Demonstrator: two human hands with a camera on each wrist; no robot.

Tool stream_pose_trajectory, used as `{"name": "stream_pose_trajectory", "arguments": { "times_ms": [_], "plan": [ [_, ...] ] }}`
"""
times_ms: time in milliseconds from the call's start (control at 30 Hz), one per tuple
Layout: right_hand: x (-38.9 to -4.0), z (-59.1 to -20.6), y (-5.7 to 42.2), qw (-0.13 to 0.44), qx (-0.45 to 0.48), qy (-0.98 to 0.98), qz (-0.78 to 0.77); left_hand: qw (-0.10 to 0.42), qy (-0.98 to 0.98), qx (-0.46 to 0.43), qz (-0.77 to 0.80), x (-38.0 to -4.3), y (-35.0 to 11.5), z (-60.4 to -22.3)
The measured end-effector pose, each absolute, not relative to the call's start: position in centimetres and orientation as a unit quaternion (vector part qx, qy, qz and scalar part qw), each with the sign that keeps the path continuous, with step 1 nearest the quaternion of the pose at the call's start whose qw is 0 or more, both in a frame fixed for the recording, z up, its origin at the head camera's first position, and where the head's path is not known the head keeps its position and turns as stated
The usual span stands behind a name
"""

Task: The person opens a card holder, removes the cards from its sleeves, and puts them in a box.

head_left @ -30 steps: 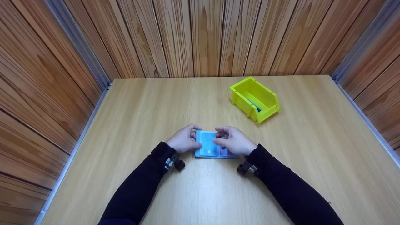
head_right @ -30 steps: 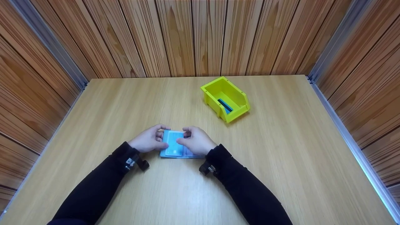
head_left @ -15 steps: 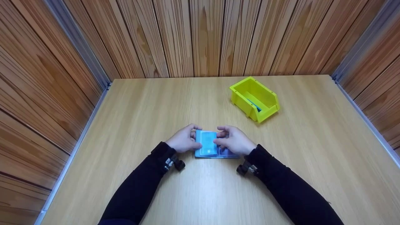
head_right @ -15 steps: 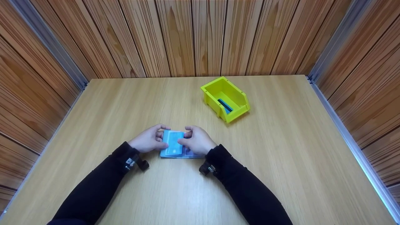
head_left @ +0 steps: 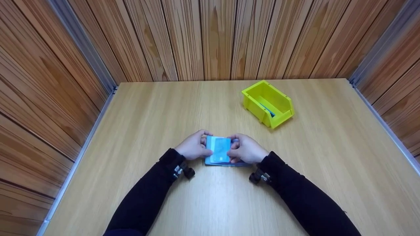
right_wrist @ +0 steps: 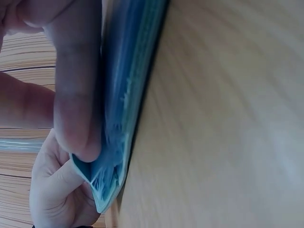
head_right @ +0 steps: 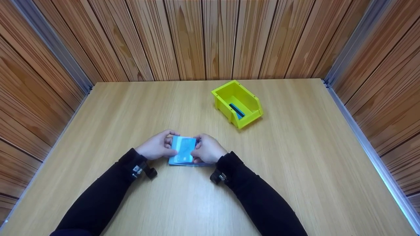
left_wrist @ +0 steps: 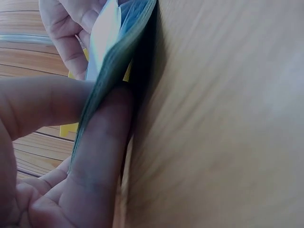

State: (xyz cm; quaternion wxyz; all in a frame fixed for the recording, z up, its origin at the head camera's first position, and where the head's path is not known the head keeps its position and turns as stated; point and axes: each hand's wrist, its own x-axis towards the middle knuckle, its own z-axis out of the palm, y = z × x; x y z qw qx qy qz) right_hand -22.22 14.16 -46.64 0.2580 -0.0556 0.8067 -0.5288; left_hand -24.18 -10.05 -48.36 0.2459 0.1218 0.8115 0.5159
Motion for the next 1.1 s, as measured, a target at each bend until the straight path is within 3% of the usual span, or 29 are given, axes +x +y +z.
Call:
{"name": "stream_pose_trajectory", "arguments": {
  "times_ms": [400,733,1100],
  "plan": [
    [-22.3,-46.1,14.8,0.208,-0.075,0.868,-0.445,0.239,0.809,0.12,0.523,-24.1,-9.9,-48.3],
    [-22.7,-43.8,15.8,0.206,-0.035,0.894,-0.397,0.246,0.812,0.107,0.518,-24.2,-9.9,-48.2],
    [-23.0,-40.0,19.3,0.015,-0.064,0.884,-0.462,0.239,0.811,0.107,0.524,-24.0,-9.9,-48.5]
  ]
}}
